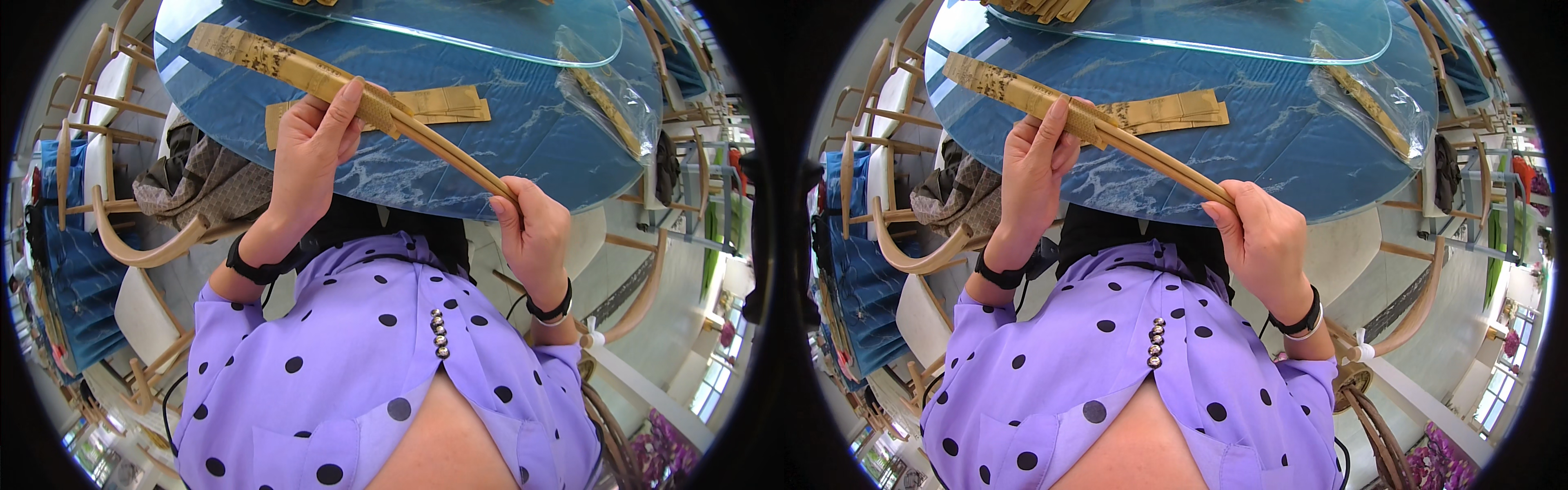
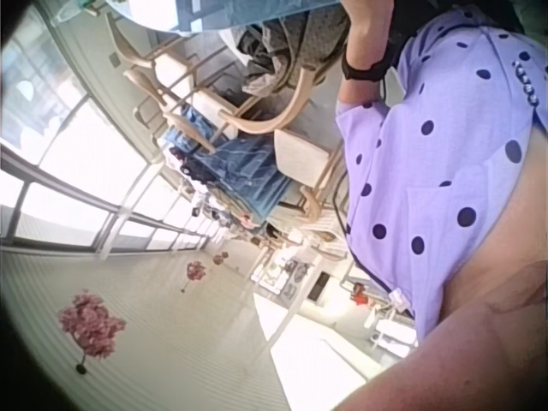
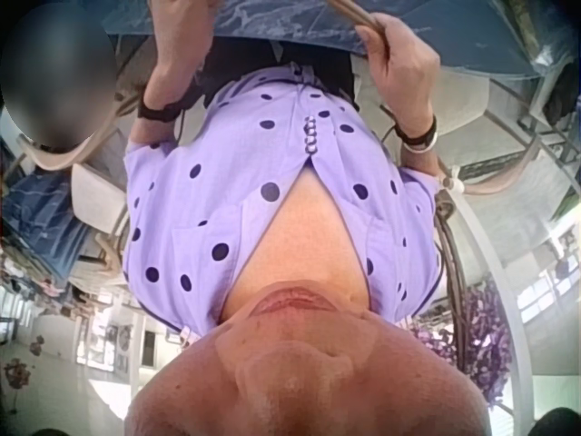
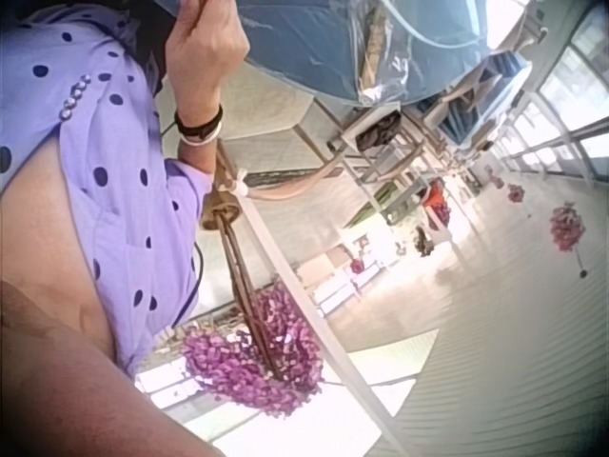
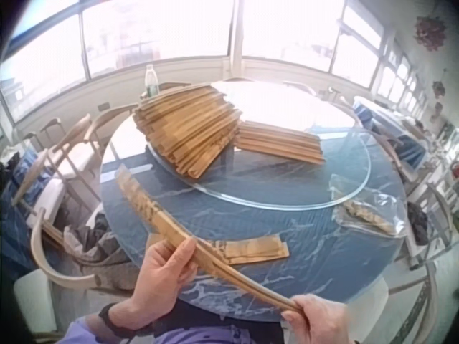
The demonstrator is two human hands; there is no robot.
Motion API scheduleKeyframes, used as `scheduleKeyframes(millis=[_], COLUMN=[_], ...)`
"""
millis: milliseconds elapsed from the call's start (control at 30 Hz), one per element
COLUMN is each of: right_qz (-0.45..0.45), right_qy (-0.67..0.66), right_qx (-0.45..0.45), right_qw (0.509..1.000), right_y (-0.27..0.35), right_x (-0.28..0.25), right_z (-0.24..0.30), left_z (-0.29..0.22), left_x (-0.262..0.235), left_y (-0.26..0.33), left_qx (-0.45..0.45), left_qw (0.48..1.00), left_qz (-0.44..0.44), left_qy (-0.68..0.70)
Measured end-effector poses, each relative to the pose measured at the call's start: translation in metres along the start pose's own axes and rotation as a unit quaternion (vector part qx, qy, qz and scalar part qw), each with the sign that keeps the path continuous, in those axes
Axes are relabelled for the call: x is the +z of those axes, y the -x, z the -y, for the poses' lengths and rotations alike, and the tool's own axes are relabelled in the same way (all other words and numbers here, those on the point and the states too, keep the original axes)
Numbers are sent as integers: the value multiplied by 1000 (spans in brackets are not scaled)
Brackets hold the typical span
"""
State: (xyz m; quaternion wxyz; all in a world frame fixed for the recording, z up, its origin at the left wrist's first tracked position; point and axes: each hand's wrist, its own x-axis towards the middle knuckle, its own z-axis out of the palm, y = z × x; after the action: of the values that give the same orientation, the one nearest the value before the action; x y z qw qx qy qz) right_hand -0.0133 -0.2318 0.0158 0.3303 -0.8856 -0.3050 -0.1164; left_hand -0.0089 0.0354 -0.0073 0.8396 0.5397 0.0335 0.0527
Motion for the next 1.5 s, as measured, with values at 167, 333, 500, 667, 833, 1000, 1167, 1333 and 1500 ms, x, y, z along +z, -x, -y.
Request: scheduleKeyframes(millis=[167, 333, 500, 667, 833, 1000, 1167, 1333, 1500], right_qz=[3, 9, 0, -1, 1, 0, -4, 2, 1], right_qy=[-4, -4, -19, -2, -11, -11, -1, -2, -5], right_qx=[-1, -9, -1, 0, -1, 4, 8, 8, 0], right_qw=[1000, 1000, 1000, 1000, 1000, 1000, 1000, 1000, 1000], right_y=[3, 3, 2, 2, 2, 2, 7, 6, 5], right_x=[-1, 7, 5, 2, 9, 6, 5, 8, 8], right_z=[-4, -2, -4, -1, 0, -2, -2, -1, -1], left_z=[-7, 8, 4, 7, 15, 5, 11, 20, 16], left_x=[-3, 11, 10, 10, 23, 19, 12, 17, 11], left_y=[-1, 8, 6, 6, 12, 10, 8, 15, 12], left_qx=[-1, 4, -7, -5, -30, -26, -18, -33, -44], left_qw=[1000, 999, 999, 999, 998, 1000, 999, 999, 998], left_qz=[13, 4, 12, -13, 13, 7, -36, -35, -10], left_qy=[-23, -40, -35, -53, -54, -10, -11, -10, 43])
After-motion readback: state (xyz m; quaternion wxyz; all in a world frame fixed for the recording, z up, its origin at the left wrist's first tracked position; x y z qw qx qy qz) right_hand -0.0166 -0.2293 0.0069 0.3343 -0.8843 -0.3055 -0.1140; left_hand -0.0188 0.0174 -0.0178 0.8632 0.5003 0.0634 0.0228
